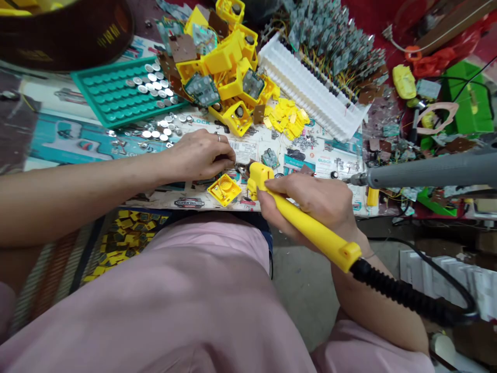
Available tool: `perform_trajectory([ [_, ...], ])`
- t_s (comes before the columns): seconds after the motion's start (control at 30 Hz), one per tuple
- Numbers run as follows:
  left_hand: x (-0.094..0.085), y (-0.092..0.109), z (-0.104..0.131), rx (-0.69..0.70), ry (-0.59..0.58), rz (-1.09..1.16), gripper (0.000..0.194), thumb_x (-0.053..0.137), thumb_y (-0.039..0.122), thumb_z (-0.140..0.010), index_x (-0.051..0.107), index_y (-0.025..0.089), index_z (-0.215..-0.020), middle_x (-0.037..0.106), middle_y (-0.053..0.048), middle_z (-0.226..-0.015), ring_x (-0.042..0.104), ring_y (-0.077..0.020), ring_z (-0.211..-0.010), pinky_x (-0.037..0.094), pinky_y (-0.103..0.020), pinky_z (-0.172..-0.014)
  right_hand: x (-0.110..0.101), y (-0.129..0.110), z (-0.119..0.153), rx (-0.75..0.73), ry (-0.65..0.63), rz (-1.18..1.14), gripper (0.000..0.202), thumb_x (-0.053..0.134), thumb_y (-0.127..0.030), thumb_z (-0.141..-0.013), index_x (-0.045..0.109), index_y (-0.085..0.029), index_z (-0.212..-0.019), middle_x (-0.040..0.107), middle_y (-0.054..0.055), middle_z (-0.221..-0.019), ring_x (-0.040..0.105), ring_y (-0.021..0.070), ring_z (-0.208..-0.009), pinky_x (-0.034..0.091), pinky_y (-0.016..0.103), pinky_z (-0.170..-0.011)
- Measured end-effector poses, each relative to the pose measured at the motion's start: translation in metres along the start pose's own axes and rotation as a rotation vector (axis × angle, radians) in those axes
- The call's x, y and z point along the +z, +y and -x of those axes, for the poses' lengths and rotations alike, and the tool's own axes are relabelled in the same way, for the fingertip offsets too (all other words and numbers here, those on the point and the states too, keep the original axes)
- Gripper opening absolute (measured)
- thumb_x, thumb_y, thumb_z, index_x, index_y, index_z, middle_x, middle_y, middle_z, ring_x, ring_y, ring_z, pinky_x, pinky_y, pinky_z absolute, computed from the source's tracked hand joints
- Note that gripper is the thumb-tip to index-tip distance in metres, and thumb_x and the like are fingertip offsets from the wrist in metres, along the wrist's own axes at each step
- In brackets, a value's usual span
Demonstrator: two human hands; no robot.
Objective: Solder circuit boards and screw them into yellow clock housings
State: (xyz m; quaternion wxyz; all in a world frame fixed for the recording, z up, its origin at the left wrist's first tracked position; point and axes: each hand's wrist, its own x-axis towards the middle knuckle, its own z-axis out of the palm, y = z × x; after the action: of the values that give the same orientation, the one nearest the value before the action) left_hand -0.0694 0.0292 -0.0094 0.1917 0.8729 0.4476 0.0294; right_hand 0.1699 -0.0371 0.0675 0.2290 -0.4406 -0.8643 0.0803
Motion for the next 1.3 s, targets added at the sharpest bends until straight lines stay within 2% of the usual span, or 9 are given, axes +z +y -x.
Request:
perform_trajectory([
  [0.07,0.000,-0.001,0.000,0.005,0.004,0.000,0.035,0.044,0.026,-0.090,0.075,0.019,-0.104,0.075,-0.006,-0.104,0.068,-0.0202,-0.100,0.047,-0.030,-0.086,-0.003,-0.004,-0.008,-0.134,0.020,0.035,0.005,0.071,-0.030,-0.084,0.071,-0.029,-0.089,0.075,-0.004,-0.076,0.071,0.0125,-0.062,0.057,0.025,-0.055],
  [0.13,0.000,-0.001,0.000,0.007,0.003,-0.002,0.035,0.044,0.026,-0.090,0.075,0.019,-0.104,0.075,-0.006,-0.104,0.068,-0.0204,-0.100,0.047,-0.031,-0.085,-0.005,-0.007,-0.012,-0.172,0.048,0.059,0.004,0.071,-0.029,-0.083,0.070,-0.028,-0.087,0.075,-0.005,-0.073,0.069,0.0108,-0.058,0.055,0.022,-0.052],
  [0.23,-0.001,0.000,0.000,0.003,-0.002,0.003,0.034,0.045,0.025,-0.089,0.075,0.019,-0.104,0.075,-0.006,-0.104,0.068,-0.0211,-0.101,0.047,-0.031,-0.086,-0.009,-0.009,-0.012,-0.137,0.043,0.020,0.004,0.070,-0.030,-0.085,0.070,-0.027,-0.087,0.076,-0.004,-0.077,0.070,0.0116,-0.060,0.055,0.021,-0.053],
  [0.47,0.000,-0.001,0.000,0.003,0.007,0.001,0.034,0.045,0.026,-0.090,0.075,0.020,-0.103,0.075,-0.005,-0.103,0.069,-0.0205,-0.099,0.046,-0.030,-0.083,-0.013,-0.007,-0.003,-0.071,0.150,0.078,0.004,0.071,-0.029,-0.085,0.072,-0.026,-0.088,0.077,-0.003,-0.079,0.070,0.0123,-0.060,0.057,0.021,-0.053],
  [0.7,0.000,0.001,0.001,-0.009,-0.005,0.005,0.034,0.045,0.025,-0.089,0.075,0.018,-0.104,0.076,-0.008,-0.104,0.069,-0.0240,-0.101,0.047,-0.034,-0.084,-0.003,-0.005,0.011,0.073,0.114,0.037,0.045,0.071,-0.030,-0.085,0.063,-0.029,-0.129,0.078,-0.002,-0.085,0.069,0.0122,-0.058,0.058,0.023,-0.058],
  [0.87,0.001,0.002,0.001,-0.017,0.003,0.002,0.035,0.044,0.025,-0.088,0.075,0.018,-0.104,0.076,-0.008,-0.102,0.069,-0.0231,-0.100,0.047,-0.033,-0.085,0.009,-0.009,0.021,0.078,0.206,0.044,0.033,0.068,-0.025,-0.086,0.070,-0.030,-0.119,0.078,-0.001,-0.085,0.070,0.0128,-0.060,0.060,0.023,-0.063],
  [1.03,0.003,0.001,0.002,-0.013,0.009,-0.022,0.034,0.044,0.025,-0.089,0.074,0.018,-0.102,0.076,-0.008,-0.102,0.069,-0.0231,-0.100,0.047,-0.033,-0.086,0.026,0.001,0.038,0.119,0.390,0.063,0.041,0.071,-0.023,-0.084,0.067,-0.028,-0.125,0.078,0.002,-0.098,0.073,0.0145,-0.070,0.062,0.024,-0.071],
  [1.2,0.000,0.002,0.005,-0.035,0.018,-0.026,0.036,0.042,0.027,-0.092,0.072,0.016,-0.109,0.075,-0.009,-0.105,0.069,-0.0232,-0.102,0.048,-0.032,-0.087,0.039,0.008,0.052,0.146,0.526,-0.053,0.051,0.068,-0.047,-0.088,0.062,-0.026,-0.134,0.077,0.008,-0.105,0.076,0.0214,-0.079,0.063,0.031,-0.069],
  [1.3,-0.005,0.005,0.007,-0.102,-0.004,-0.043,0.038,0.041,0.030,-0.092,0.072,0.017,-0.110,0.076,-0.009,-0.105,0.070,-0.0244,-0.101,0.048,-0.033,-0.087,0.045,0.007,0.054,0.100,0.583,-0.019,0.057,0.060,-0.058,-0.089,0.062,-0.023,-0.134,0.077,0.009,-0.106,0.077,0.0246,-0.081,0.063,0.034,-0.066],
])
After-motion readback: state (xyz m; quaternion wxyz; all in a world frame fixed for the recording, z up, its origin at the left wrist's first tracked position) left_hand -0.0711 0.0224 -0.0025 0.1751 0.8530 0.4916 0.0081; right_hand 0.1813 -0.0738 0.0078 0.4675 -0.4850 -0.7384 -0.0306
